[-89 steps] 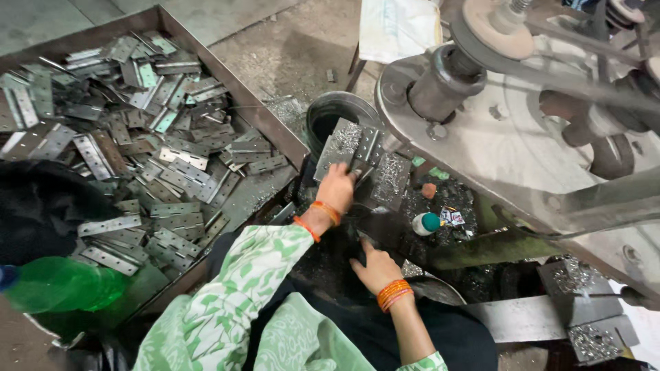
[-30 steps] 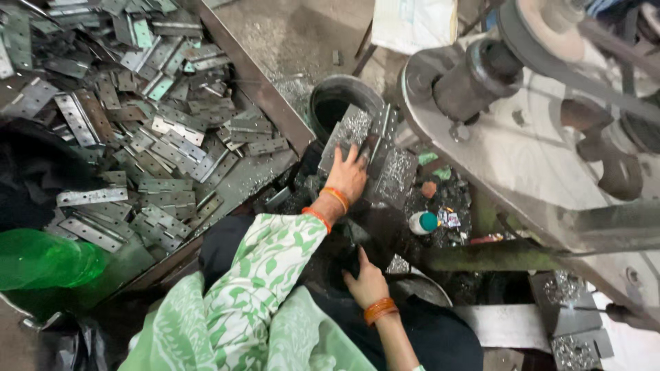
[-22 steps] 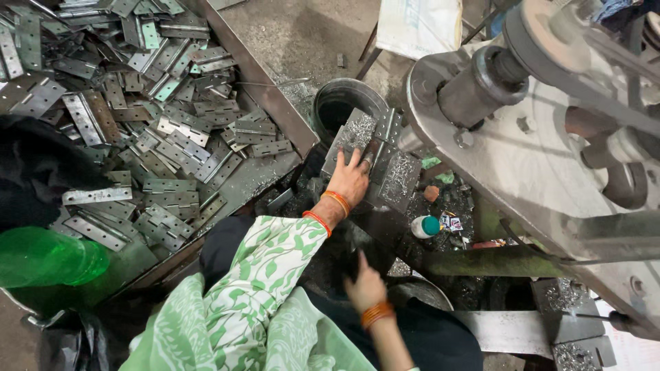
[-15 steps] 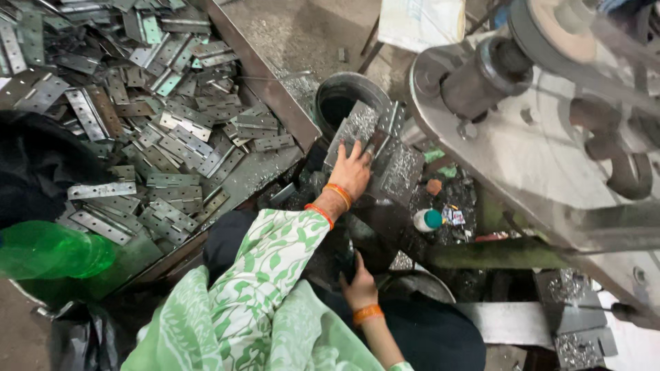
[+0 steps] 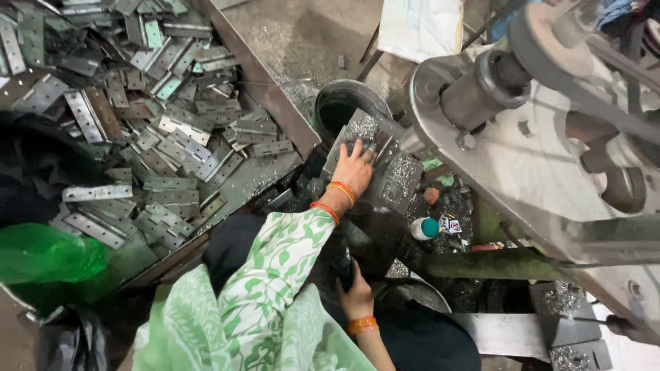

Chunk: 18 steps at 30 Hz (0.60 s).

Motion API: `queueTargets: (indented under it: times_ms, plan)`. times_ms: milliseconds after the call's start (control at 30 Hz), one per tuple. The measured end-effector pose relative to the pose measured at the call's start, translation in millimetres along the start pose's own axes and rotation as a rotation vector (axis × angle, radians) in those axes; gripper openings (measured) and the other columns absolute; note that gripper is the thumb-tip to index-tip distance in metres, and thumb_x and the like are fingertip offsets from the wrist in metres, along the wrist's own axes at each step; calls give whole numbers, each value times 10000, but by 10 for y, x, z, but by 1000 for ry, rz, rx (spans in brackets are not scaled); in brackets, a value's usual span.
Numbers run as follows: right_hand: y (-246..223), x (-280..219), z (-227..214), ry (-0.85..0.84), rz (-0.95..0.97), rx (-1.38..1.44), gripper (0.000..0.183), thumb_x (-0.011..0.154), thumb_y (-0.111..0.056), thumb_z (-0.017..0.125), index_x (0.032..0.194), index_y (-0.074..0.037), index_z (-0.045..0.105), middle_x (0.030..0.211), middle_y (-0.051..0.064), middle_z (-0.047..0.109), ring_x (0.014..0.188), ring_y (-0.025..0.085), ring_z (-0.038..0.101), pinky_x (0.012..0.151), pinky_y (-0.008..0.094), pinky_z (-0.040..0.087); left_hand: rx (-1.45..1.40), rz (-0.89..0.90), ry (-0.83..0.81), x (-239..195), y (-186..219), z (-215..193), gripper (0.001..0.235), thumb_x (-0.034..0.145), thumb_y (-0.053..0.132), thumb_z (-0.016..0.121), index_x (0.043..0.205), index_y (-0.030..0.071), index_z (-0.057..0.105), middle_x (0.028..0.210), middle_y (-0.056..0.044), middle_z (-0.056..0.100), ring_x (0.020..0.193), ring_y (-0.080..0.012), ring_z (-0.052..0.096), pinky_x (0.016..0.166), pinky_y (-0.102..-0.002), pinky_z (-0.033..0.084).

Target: The person places metal hinge components onto a machine and operates a lever to process them before placing them back into a container.

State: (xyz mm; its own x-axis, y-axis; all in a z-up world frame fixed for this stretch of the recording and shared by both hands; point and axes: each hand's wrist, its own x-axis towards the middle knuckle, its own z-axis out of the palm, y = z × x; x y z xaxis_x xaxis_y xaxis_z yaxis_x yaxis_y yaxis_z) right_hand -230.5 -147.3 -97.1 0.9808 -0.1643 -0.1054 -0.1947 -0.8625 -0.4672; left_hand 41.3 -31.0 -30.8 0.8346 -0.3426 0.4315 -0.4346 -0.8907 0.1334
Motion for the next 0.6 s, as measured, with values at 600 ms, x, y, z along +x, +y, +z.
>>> queueTargets:
  times_ms: [600]
  plan:
    - [-52,-68,-30,67,-64,15,767,817,-299,747,1502,-188,419,1159,236,724,971,427,710,772,494,592,1,18,-164,92,28,-245,389,985,262,472,1249,120,720,1542,-6,501,1503,-363,280,1165,-743,155]
